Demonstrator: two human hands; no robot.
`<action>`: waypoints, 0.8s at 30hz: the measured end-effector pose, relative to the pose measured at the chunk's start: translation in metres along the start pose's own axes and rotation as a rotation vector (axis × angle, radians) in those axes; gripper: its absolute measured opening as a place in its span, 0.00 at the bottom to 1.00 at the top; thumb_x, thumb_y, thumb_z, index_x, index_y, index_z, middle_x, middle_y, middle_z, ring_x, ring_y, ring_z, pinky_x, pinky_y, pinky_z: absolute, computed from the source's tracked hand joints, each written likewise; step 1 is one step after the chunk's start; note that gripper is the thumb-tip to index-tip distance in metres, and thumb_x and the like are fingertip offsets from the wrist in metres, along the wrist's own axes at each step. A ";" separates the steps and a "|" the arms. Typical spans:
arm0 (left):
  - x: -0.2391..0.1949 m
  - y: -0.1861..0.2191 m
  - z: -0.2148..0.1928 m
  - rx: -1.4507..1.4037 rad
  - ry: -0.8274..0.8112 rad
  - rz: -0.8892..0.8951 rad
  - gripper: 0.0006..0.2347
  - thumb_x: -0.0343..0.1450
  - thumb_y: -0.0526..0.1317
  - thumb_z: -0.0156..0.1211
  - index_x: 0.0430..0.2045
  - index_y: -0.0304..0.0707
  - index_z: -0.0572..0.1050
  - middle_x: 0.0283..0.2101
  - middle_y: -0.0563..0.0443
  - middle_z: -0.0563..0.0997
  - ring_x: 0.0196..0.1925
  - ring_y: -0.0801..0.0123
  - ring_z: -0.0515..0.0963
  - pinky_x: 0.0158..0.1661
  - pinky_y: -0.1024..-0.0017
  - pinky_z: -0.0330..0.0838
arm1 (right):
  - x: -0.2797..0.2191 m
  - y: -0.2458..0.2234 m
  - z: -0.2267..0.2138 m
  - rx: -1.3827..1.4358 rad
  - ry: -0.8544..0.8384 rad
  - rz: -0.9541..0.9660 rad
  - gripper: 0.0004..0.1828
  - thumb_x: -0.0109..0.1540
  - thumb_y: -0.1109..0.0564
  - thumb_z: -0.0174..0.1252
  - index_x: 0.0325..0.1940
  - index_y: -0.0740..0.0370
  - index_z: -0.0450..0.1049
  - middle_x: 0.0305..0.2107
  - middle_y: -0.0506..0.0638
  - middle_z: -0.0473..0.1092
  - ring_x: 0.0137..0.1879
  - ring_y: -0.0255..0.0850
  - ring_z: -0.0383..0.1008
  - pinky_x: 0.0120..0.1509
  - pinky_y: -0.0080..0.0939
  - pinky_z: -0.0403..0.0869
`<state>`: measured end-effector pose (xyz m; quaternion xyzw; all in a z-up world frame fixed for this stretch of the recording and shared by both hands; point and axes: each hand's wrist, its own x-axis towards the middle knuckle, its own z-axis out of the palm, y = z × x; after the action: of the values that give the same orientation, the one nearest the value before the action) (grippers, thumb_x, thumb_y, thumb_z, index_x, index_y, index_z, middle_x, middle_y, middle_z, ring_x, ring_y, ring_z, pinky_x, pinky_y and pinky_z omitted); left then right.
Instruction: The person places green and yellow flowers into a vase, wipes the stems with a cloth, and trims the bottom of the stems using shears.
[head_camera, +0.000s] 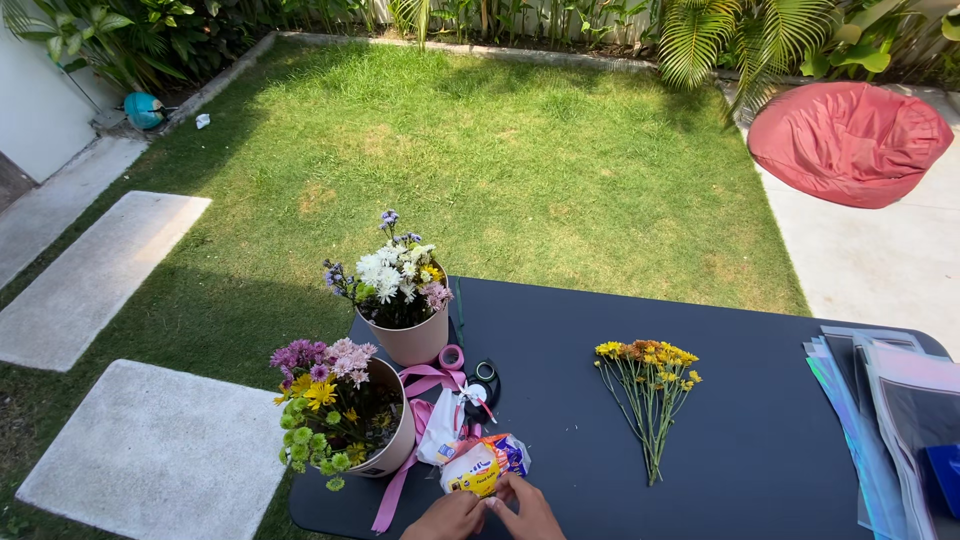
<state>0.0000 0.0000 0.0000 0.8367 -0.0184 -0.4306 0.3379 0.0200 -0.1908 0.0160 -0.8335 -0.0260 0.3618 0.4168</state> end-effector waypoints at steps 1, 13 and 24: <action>-0.005 0.000 -0.005 0.002 -0.001 0.005 0.25 0.83 0.60 0.33 0.27 0.49 0.75 0.40 0.53 0.80 0.43 0.69 0.78 0.42 0.67 0.67 | 0.007 0.007 0.002 0.000 0.005 0.002 0.13 0.65 0.43 0.63 0.50 0.44 0.72 0.45 0.40 0.77 0.50 0.28 0.74 0.54 0.31 0.73; -0.118 -0.015 -0.106 -0.164 0.317 0.346 0.07 0.71 0.43 0.73 0.25 0.49 0.81 0.33 0.59 0.80 0.37 0.76 0.77 0.39 0.71 0.70 | 0.052 -0.096 0.069 0.281 0.291 -0.276 0.11 0.63 0.54 0.59 0.49 0.52 0.74 0.35 0.42 0.75 0.40 0.32 0.75 0.46 0.33 0.72; -0.174 -0.097 -0.196 0.018 1.163 0.666 0.08 0.70 0.45 0.64 0.22 0.49 0.74 0.25 0.62 0.78 0.24 0.70 0.71 0.35 0.68 0.60 | 0.093 -0.207 0.126 0.062 0.464 -0.330 0.26 0.60 0.56 0.62 0.62 0.50 0.67 0.55 0.47 0.69 0.62 0.39 0.71 0.68 0.41 0.71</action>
<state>0.0095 0.2384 0.1456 0.8849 -0.0941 0.2180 0.4007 0.0637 0.0611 0.0604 -0.8654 -0.0544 0.0893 0.4900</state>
